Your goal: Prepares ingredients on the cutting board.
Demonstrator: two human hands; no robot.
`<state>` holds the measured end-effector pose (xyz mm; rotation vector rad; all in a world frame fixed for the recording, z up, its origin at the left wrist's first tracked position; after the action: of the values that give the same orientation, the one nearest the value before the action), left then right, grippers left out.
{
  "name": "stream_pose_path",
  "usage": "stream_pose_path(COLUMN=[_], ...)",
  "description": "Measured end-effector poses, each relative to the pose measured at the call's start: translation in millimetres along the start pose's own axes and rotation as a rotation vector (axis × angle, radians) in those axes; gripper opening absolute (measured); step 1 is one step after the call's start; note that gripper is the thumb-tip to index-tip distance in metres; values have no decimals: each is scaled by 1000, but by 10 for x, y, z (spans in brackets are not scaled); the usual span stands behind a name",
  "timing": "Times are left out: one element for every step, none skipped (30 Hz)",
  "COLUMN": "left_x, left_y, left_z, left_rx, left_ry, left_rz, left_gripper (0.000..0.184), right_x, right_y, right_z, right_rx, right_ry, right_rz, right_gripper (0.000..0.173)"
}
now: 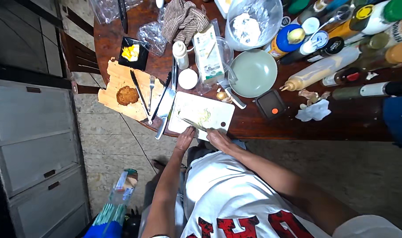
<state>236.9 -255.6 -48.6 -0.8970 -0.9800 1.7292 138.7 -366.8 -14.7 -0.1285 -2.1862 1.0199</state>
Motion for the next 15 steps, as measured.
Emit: stream_pose_path(left_x=[-5,-6,-7,-13,-15,-13,-15,-15,-7,-5,-4,0,-9,-20,-24], left_y=[-14,-25,-30,-32,-29,-23,-15,-9,-3,-6,-11,-16,-22,-22,-27], left_z=[2,4,5,4,6,7,4,-3,-13,-23,-30,-23,-14,-10,-7], left_rx=[-1,-5,-5,-5,-4,0,3,5,5,7,10,14,16,17,16], left_ry=[3,9,15,19,21,20,17,10,1,-6,-7,-1,8,14,14], left_rz=[8,12,16,22,27,29,27,20,8,-1,-3,1,9,11,8], left_gripper=[23,23,23,23,23,23,24,24,25,25,25,24,23,23,23], right_x=[36,73,106,127,136,130,104,62,20,-15,-30,-17,3,31,73], right_y=[-1,-1,-9,-19,-17,2,25,55,86,105,108,104,88,59,32], right_z=[-12,-17,-17,-15,-9,-2,1,3,-2,-14,-30,-38,-31,-18,-10], right_rx=[7,13,18,21,26,29,27,25,24,28,32,36,40,44,43], right_ry=[-9,-13,-12,-6,0,7,10,6,-3,-13,-17,-15,-7,0,3], right_rz=[-6,-10,-12,-17,-24,-31,-36,-33,-26,-20,-16,-18,-21,-25,-28], right_gripper=[34,34,33,33,33,33,33,33,33,33,33,32,32,32,32])
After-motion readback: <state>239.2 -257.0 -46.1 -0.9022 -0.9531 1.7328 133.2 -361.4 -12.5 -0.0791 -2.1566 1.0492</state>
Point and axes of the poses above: each hand's wrist, its own x-axis away from the middle knuckle, its own y-axis out of the palm, z = x × y, the point moved 8 cm from there along -x, towards the middle knuckle, and after that the axes turned 12 degrees about z, right-handed, at the moved point
